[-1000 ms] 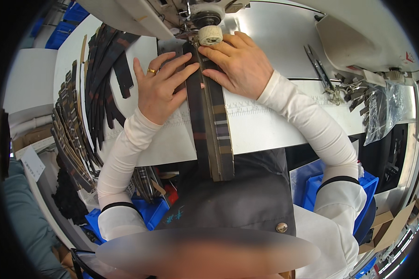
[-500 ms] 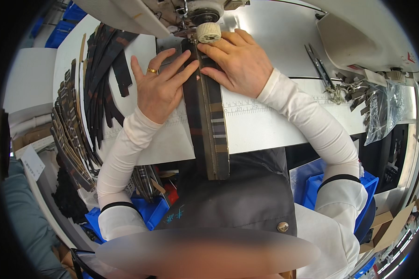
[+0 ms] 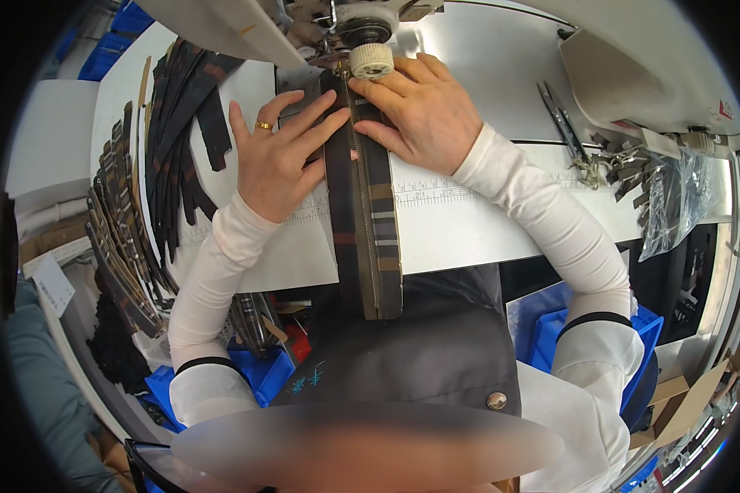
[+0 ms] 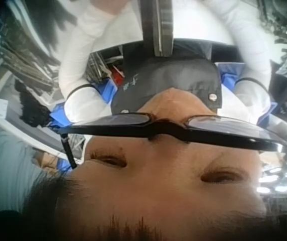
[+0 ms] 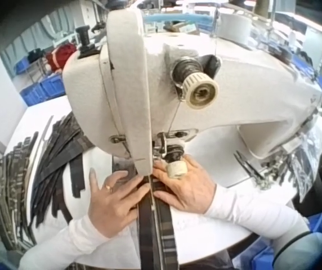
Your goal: The recorder is using an industrial sewing machine to join or hem long strips of plaid and solid fabric.
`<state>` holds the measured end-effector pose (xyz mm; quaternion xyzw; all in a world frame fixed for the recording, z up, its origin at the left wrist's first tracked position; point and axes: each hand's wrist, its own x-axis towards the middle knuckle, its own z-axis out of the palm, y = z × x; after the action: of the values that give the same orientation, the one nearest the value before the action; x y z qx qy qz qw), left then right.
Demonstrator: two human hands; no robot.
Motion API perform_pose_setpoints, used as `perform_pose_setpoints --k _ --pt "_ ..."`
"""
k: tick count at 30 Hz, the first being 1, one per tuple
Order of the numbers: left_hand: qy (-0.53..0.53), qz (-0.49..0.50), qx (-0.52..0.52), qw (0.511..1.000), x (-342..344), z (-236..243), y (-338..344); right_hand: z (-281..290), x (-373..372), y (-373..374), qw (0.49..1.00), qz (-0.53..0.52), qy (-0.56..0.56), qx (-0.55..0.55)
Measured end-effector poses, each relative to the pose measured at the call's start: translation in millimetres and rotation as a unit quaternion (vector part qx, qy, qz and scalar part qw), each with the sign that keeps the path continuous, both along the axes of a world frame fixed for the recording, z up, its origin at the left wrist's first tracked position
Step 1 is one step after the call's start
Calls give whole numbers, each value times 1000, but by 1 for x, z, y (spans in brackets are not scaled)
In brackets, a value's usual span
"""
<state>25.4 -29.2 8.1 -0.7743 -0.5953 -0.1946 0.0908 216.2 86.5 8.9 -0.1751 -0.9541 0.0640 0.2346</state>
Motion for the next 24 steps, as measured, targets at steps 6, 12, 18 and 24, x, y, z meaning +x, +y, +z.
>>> perform_pose_setpoints --k 6,12,18,24 --pt "-17 -12 7 1000 -4 0 3 -2 -2 4 1000 2 5 25" --pt "2 -7 -2 1000 -8 -3 8 0 -3 7 1000 -6 0 22" --pt "-18 -19 14 1000 -11 -7 14 5 -5 10 999 -4 -1 38" --pt "-20 -23 7 1000 -14 -7 18 4 -5 12 999 -14 4 44"
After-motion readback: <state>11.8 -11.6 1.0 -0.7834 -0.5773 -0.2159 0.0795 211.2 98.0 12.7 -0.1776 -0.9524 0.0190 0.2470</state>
